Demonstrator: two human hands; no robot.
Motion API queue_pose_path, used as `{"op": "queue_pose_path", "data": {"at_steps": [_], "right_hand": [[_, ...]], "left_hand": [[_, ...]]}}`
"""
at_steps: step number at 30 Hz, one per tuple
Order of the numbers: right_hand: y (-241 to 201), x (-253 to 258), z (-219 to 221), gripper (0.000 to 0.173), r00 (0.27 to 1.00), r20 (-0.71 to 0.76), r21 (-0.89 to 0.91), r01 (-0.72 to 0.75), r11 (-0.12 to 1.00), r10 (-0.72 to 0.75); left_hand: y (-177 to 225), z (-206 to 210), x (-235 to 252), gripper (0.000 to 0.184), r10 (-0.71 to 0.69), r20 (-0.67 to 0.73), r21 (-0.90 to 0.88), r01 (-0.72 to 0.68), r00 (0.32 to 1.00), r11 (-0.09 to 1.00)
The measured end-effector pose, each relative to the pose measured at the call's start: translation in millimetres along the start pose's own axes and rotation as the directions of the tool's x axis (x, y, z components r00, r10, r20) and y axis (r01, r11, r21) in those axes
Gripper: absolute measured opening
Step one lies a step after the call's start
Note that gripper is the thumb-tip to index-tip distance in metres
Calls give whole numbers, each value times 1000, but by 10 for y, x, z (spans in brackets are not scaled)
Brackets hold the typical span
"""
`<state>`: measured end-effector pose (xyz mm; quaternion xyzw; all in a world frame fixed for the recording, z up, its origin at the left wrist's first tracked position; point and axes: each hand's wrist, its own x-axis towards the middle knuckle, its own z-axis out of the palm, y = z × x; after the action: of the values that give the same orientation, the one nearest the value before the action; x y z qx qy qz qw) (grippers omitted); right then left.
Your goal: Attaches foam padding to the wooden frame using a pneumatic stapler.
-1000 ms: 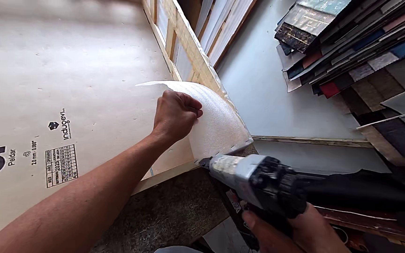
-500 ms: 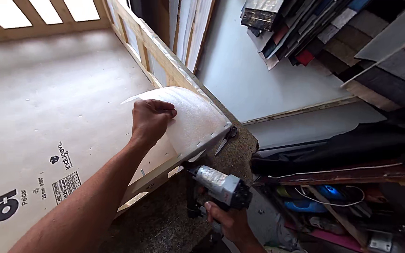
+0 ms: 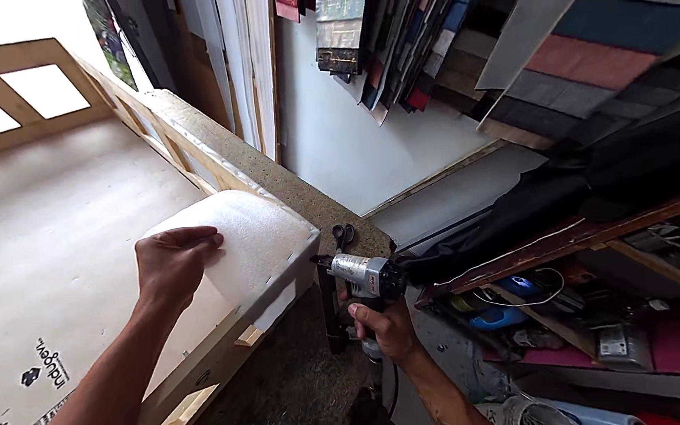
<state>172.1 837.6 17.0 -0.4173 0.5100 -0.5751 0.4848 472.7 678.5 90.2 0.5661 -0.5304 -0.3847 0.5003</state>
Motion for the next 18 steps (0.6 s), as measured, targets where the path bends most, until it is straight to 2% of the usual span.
{"op": "queue_pose_path", "data": {"at_steps": [1, 3, 5, 6, 7, 8, 9, 10, 11, 13, 16, 18], "right_hand": [[-20, -18, -117, 23, 999, 37, -82, -26, 996, 29], [-44, -45, -325, 24, 989, 138, -398, 7, 917, 52], [20, -52, -366, 27, 940, 341, -633, 223, 741, 9], [64, -73, -308, 35, 892, 443, -704, 287, 650, 86], [109, -102, -204, 47, 826, 508, -768, 307, 563, 244], [174, -126, -78, 55, 727, 542, -813, 326, 484, 422], [310, -169, 26, 53, 633, 575, -814, 383, 436, 518], [474, -236, 93, 50, 574, 606, -795, 448, 408, 550], [650, -318, 110, 46, 568, 646, -762, 521, 385, 510], [941, -452, 35, 41, 614, 731, -682, 670, 294, 297], [971, -326, -227, 46, 660, 743, -668, 721, 185, 110], [918, -78, -503, 52, 670, 736, -664, 742, 92, -99]], "left_hand": [[-8, 0, 3, 15, 11, -5, 0, -11, 1000, 1000], [-35, -20, 18, 16, 35, -10, -8, -36, 999, 999], [-58, -45, 31, 16, 44, -4, -15, -44, 999, 999], [-64, -50, 29, 16, 42, 2, -17, -42, 999, 999], [-66, -55, 28, 16, 41, 6, -18, -41, 999, 999], [-76, -60, 31, 16, 46, 7, -19, -46, 999, 999], [-90, -70, 29, 16, 61, 13, -18, -61, 998, 998], [-109, -92, 36, 17, 87, 24, -16, -87, 996, 996], [-130, -119, 54, 17, 118, 36, -11, -118, 992, 993], [-171, -175, 78, 17, 164, 52, 9, -164, 985, 986], [-218, -211, 88, 18, 184, 70, 55, -188, 980, 981], [-227, -222, 107, 18, 184, 75, 84, -190, 980, 978]]}}
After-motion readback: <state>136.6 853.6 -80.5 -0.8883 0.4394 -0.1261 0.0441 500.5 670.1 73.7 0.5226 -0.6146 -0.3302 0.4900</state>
